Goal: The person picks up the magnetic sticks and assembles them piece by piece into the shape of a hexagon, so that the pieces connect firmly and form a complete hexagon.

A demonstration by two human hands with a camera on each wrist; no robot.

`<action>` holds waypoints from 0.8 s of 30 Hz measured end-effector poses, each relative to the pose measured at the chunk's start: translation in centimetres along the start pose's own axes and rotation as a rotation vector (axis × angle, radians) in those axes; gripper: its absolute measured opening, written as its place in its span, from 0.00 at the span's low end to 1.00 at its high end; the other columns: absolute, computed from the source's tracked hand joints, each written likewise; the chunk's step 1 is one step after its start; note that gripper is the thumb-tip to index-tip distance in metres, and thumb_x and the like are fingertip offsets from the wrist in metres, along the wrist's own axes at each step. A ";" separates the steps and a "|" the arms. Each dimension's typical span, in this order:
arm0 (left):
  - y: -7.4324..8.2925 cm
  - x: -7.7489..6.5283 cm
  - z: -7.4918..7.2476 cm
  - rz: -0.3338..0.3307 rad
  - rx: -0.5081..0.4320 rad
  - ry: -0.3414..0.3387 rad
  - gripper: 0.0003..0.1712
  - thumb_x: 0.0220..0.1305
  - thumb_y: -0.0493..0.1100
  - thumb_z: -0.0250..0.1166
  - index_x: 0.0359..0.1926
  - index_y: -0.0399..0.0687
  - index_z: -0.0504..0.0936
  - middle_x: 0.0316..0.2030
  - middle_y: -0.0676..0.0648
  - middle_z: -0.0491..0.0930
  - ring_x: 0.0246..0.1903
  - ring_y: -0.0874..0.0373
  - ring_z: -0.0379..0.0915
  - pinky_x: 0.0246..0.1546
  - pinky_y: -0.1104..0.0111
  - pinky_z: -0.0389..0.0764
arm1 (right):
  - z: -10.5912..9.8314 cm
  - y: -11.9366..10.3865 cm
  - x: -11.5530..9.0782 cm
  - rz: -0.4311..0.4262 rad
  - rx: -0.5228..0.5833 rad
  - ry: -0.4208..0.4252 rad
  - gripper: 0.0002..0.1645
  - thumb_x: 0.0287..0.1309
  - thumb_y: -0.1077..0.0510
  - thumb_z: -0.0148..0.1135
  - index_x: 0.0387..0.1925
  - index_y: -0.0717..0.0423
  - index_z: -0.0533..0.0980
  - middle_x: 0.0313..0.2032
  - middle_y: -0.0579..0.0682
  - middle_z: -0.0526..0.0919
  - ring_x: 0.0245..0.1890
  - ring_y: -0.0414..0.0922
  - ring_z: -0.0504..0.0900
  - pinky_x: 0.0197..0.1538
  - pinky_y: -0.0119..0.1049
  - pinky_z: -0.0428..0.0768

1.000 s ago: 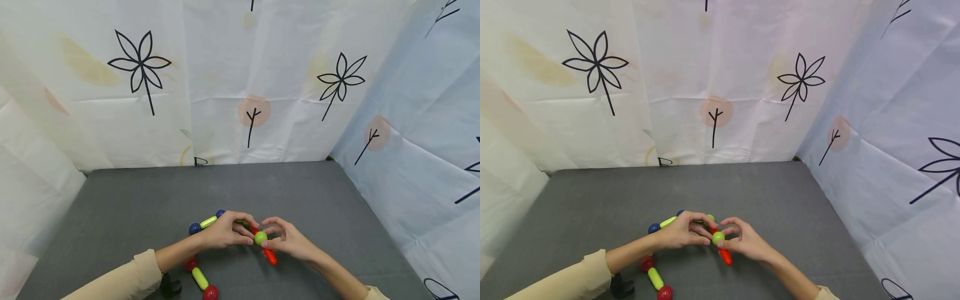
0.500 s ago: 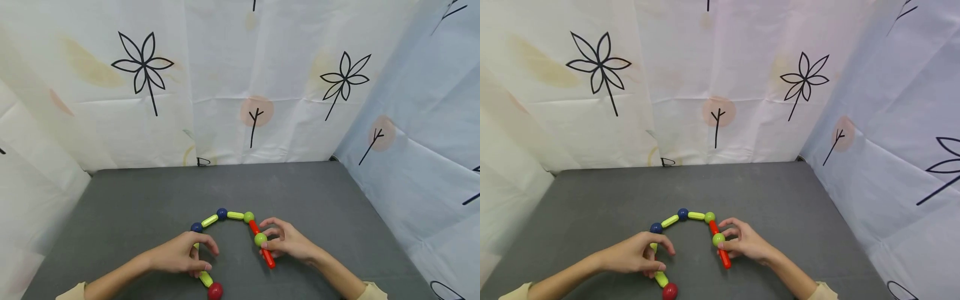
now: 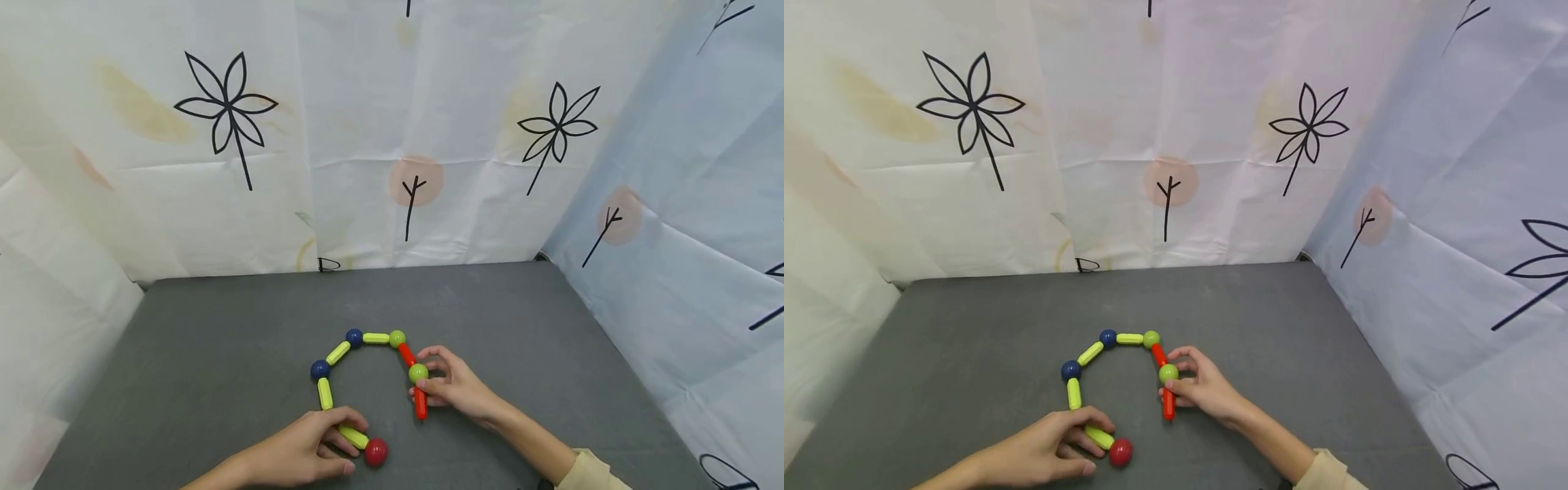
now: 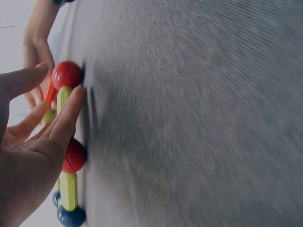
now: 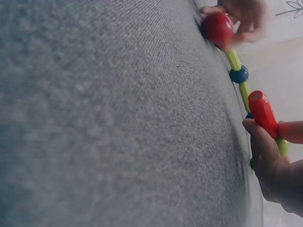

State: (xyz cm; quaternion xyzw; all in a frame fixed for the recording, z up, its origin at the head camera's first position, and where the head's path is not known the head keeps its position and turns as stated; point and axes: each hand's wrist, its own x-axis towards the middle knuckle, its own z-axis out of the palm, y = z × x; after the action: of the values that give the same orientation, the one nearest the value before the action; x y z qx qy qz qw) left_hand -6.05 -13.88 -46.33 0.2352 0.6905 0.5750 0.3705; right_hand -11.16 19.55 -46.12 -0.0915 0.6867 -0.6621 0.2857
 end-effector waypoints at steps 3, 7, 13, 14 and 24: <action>0.3 1.0 0.6 -0.020 -0.024 0.024 0.27 0.72 0.37 0.72 0.69 0.43 0.76 0.66 0.43 0.81 0.58 0.56 0.88 0.52 0.70 0.89 | 0.4 0.0 0.6 -0.006 0.012 0.007 0.32 0.77 0.62 0.63 0.72 0.64 0.59 0.63 0.64 0.76 0.56 0.51 0.92 0.57 0.41 0.90; 0.5 2.1 1.2 -0.009 -0.051 0.060 0.29 0.72 0.35 0.72 0.70 0.41 0.74 0.68 0.41 0.79 0.62 0.49 0.86 0.53 0.68 0.89 | 1.0 -0.1 1.2 0.009 0.031 0.011 0.32 0.76 0.64 0.62 0.73 0.64 0.59 0.63 0.64 0.75 0.57 0.49 0.91 0.57 0.40 0.89; 0.6 3.1 1.1 -0.011 -0.129 0.074 0.30 0.72 0.34 0.71 0.71 0.38 0.72 0.70 0.40 0.77 0.65 0.44 0.84 0.56 0.65 0.89 | 1.5 -0.3 1.7 0.030 0.046 0.007 0.33 0.74 0.65 0.61 0.73 0.64 0.59 0.63 0.63 0.74 0.58 0.46 0.90 0.58 0.38 0.89; 0.7 3.2 1.1 -0.016 -0.138 0.076 0.30 0.72 0.34 0.71 0.71 0.37 0.72 0.70 0.40 0.77 0.65 0.44 0.84 0.56 0.64 0.89 | 1.6 -0.2 1.8 0.031 0.044 0.004 0.33 0.74 0.66 0.61 0.73 0.63 0.59 0.63 0.63 0.74 0.58 0.46 0.89 0.59 0.39 0.89; 1.1 3.5 1.2 -0.044 -0.166 0.069 0.31 0.73 0.33 0.71 0.72 0.37 0.71 0.69 0.40 0.77 0.66 0.43 0.83 0.59 0.60 0.89 | 1.6 -0.2 2.0 0.033 0.057 0.012 0.31 0.73 0.66 0.61 0.71 0.63 0.60 0.61 0.61 0.73 0.55 0.45 0.89 0.58 0.39 0.89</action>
State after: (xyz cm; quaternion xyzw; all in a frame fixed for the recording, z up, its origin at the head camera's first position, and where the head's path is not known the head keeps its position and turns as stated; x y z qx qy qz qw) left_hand -7.33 -10.25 -46.19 0.1684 0.6577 0.6299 0.3773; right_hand -12.03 17.19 -46.39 -0.0682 0.6706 -0.6773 0.2949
